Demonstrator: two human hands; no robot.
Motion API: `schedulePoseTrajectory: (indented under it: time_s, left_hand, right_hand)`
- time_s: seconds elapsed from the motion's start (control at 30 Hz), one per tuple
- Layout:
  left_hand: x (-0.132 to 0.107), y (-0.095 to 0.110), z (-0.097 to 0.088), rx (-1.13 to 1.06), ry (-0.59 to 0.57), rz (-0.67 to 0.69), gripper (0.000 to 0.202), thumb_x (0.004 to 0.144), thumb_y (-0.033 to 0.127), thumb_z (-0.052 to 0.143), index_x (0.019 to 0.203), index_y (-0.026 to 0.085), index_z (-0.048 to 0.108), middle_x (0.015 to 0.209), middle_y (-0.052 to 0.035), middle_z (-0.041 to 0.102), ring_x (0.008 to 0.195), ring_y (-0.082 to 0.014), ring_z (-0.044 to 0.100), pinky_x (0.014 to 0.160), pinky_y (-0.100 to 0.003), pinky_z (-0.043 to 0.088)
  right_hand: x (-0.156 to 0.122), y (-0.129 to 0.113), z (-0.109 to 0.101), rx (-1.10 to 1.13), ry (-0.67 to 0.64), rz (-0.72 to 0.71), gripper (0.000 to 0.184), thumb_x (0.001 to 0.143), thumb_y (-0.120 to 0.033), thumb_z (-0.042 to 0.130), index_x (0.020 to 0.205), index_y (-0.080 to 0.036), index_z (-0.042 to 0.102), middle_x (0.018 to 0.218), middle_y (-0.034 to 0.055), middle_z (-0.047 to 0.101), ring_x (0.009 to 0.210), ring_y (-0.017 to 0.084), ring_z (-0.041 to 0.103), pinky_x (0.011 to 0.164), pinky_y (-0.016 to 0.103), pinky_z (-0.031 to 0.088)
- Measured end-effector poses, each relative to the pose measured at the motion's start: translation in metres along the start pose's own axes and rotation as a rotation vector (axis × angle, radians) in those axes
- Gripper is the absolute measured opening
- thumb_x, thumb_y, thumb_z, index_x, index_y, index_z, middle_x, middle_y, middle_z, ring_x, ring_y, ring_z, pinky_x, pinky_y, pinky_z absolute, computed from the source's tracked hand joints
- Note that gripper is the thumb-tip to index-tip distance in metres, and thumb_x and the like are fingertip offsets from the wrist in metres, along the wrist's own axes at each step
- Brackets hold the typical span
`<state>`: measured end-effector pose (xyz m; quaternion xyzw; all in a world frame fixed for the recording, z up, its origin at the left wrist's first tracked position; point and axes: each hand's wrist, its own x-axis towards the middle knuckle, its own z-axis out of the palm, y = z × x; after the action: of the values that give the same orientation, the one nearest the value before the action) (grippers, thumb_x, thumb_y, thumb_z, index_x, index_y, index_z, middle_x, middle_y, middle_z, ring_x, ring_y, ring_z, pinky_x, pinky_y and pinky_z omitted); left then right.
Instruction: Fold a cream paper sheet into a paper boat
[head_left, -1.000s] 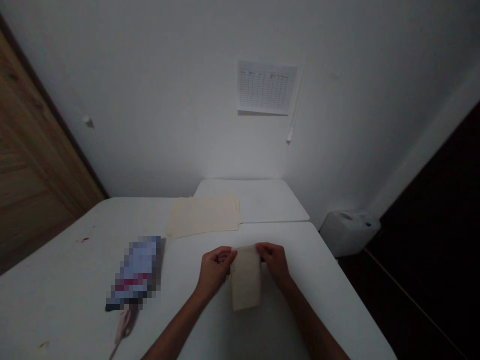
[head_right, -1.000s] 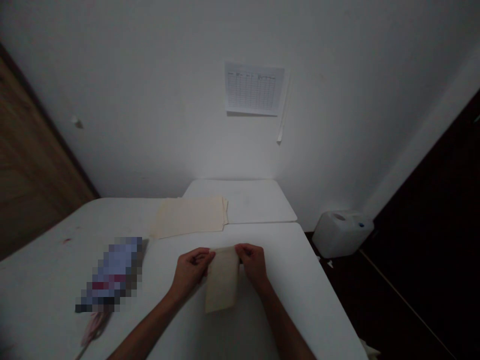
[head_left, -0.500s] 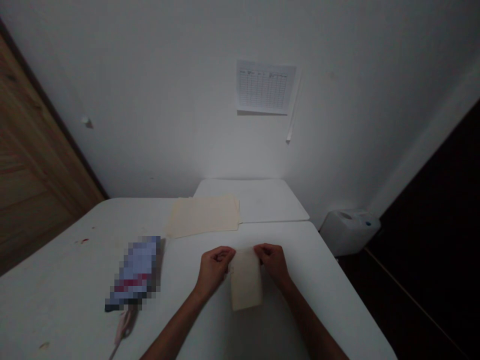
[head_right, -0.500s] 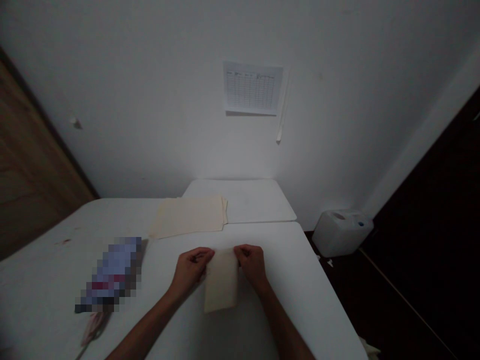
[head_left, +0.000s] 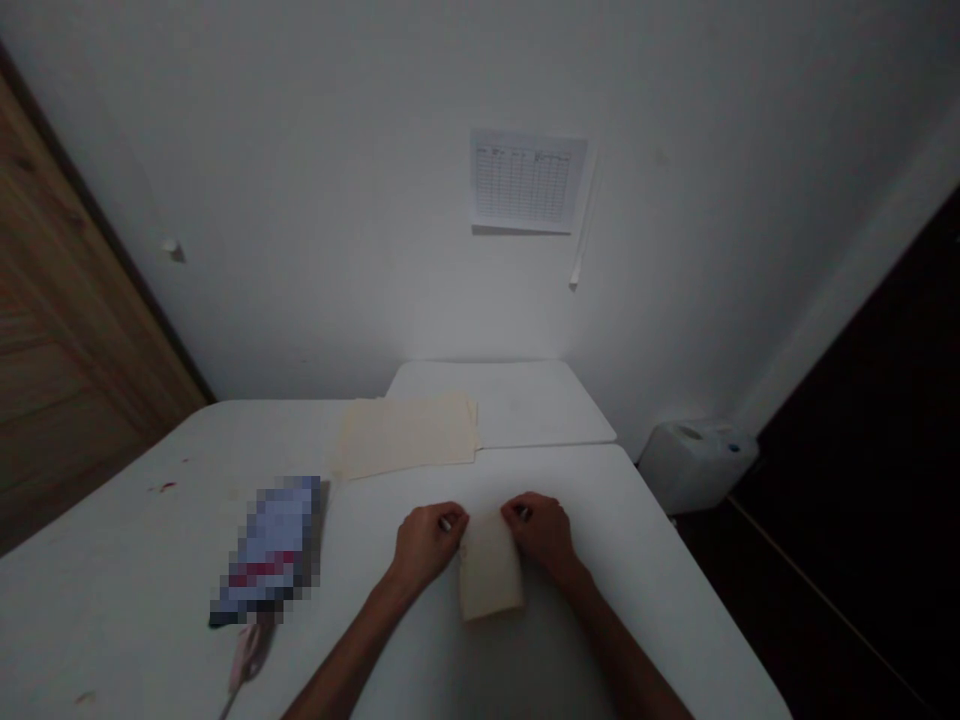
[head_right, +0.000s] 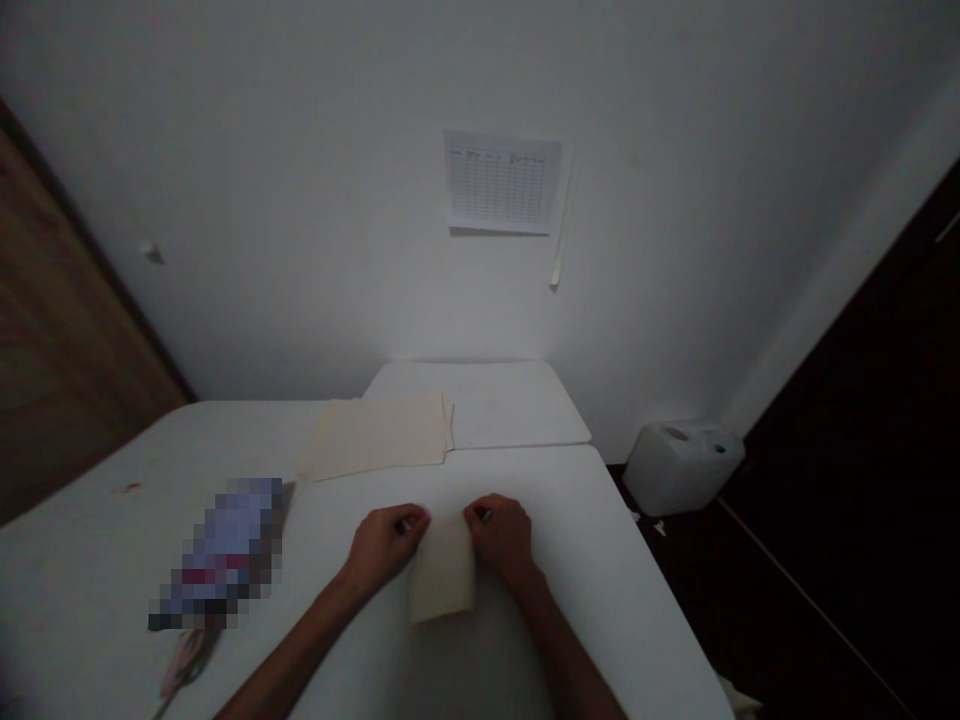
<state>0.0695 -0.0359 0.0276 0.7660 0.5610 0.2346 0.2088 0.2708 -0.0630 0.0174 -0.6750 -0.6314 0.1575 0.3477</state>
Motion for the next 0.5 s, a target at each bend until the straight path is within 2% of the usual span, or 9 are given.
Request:
schedulePoseTrajectory:
  time_s: [0.17, 0.3, 0.5]
  left_hand:
    - [0.003, 0.000, 0.002, 0.138, 0.048, 0.054, 0.016, 0.085, 0.030, 0.054, 0.084, 0.024, 0.069, 0.085, -0.0006, 0.071, 0.079, -0.0171, 0.063, 0.066, -0.024, 0.037]
    - [0.004, 0.001, 0.003, 0.182, 0.060, 0.105, 0.015, 0.086, 0.027, 0.054, 0.081, 0.022, 0.067, 0.084, -0.0008, 0.067, 0.080, -0.0162, 0.061, 0.066, -0.024, 0.036]
    - [0.004, 0.000, 0.005, 0.216, 0.064, 0.155, 0.014, 0.087, 0.026, 0.054, 0.082, 0.021, 0.066, 0.082, -0.0004, 0.064, 0.079, -0.0148, 0.059, 0.066, -0.023, 0.035]
  right_hand:
    - [0.001, 0.003, -0.001, -0.138, -0.006, -0.078, 0.013, 0.081, -0.033, 0.061, 0.080, -0.026, 0.072, 0.083, -0.0015, 0.071, 0.077, 0.017, 0.065, 0.071, 0.026, 0.043]
    - [0.005, 0.007, -0.003, -0.107, 0.011, -0.164, 0.013, 0.081, -0.029, 0.062, 0.090, -0.025, 0.071, 0.089, -0.0008, 0.071, 0.082, 0.016, 0.065, 0.075, 0.025, 0.045]
    - [0.011, 0.017, -0.001, -0.098, -0.112, -0.303, 0.018, 0.085, -0.024, 0.057, 0.094, -0.026, 0.073, 0.093, -0.0010, 0.074, 0.086, 0.017, 0.067, 0.081, 0.027, 0.047]
